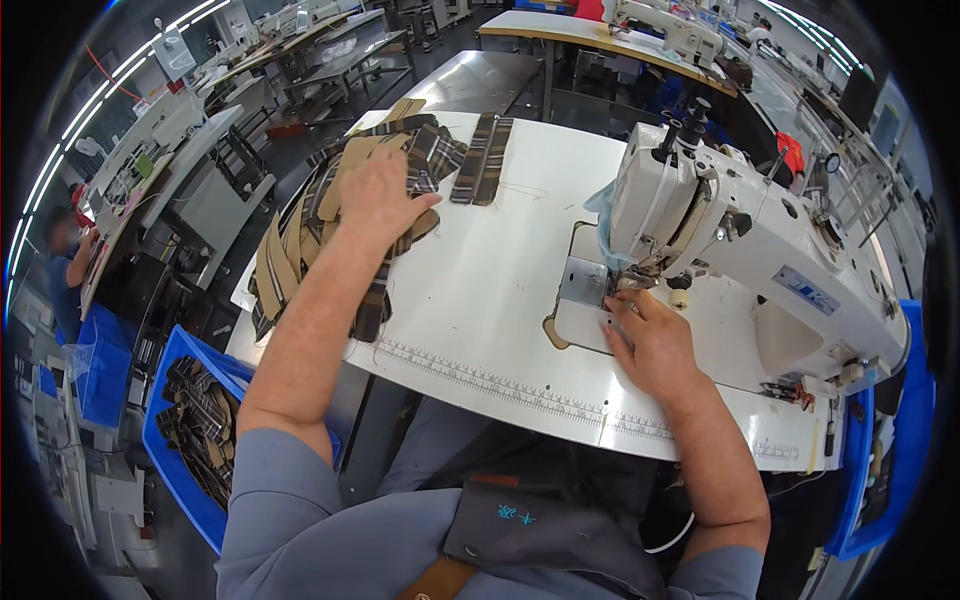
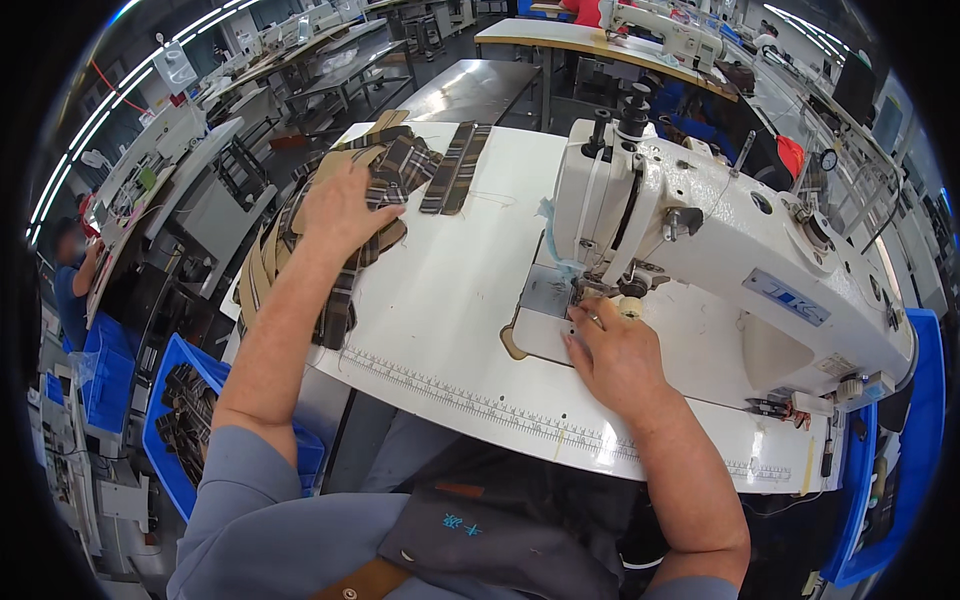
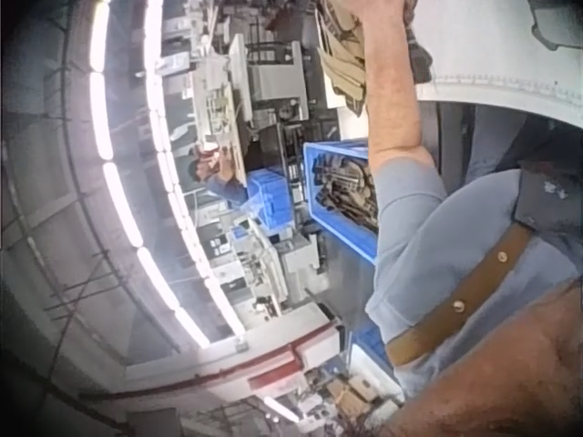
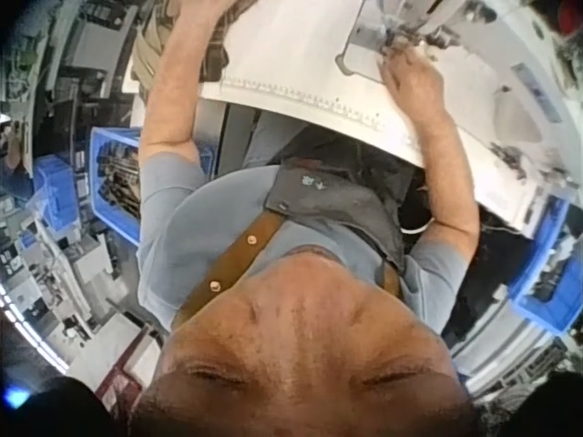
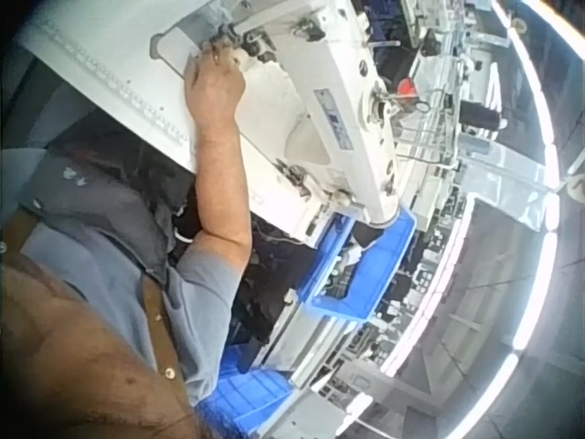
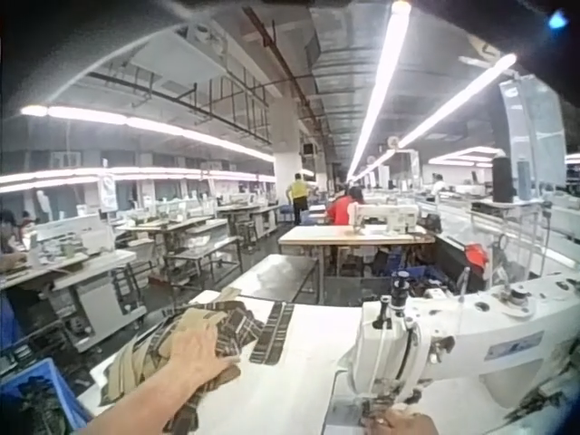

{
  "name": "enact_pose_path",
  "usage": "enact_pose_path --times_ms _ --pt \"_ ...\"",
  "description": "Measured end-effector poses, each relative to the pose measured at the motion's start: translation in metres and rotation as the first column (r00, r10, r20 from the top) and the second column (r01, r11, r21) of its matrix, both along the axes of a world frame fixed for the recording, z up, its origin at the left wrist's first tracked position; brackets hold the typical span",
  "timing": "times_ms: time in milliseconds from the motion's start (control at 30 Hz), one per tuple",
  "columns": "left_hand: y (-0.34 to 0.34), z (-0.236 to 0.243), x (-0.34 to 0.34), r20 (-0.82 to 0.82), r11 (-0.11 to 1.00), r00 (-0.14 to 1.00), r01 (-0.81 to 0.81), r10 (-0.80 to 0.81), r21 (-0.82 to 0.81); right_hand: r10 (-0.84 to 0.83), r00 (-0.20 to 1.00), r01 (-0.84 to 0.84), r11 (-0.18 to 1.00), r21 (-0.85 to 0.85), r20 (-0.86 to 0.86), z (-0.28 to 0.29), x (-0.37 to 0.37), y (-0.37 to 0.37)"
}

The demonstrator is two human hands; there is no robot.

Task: The worker is using an industrial sewing machine to join pieces of fabric together.

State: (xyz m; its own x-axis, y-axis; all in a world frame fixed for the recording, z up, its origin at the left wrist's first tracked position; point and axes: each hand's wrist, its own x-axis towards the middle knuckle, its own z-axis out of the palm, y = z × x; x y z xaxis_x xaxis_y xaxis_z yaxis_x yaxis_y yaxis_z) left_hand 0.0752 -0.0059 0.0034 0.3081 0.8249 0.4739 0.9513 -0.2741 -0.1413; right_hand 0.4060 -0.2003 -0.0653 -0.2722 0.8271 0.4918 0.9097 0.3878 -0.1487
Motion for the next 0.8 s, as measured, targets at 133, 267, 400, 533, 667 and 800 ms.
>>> enact_pose_path --times_ms 133,267,400,533,667,800 --pt "-0.008 -0.006 -0.031 0.048 0.998 0.999 -0.008 0.011 -0.066 0.028 1.0 -0.028 0.999 0.02 -0.01 -0.001 -0.003 0.002" --pt "-0.025 0.0 -0.028 0.149 0.997 0.987 0.062 -0.055 -0.046 0.069 0.997 -0.068 0.997 0.04 -0.026 -0.005 -0.002 0.001" --pt "-0.097 -0.001 0.035 0.341 0.855 0.813 0.516 -0.472 -0.048 0.165 0.949 -0.18 0.983 -0.03 -0.27 -0.002 0.002 -0.002" --pt "-0.159 -0.028 0.086 0.421 0.694 0.698 0.694 -0.58 -0.194 -0.074 0.652 -0.389 0.821 -0.417 -0.755 0.012 -0.001 0.008" --pt "-0.157 -0.041 0.117 0.499 0.495 0.557 0.827 -0.664 -0.265 -0.3 0.556 -0.42 0.703 -0.574 -0.775 0.008 0.016 0.01" --pt "-0.092 -0.06 0.137 0.495 0.492 0.359 0.855 -0.791 0.166 -0.283 0.543 -0.438 0.707 -0.554 -0.791 0.004 0.01 0.012"
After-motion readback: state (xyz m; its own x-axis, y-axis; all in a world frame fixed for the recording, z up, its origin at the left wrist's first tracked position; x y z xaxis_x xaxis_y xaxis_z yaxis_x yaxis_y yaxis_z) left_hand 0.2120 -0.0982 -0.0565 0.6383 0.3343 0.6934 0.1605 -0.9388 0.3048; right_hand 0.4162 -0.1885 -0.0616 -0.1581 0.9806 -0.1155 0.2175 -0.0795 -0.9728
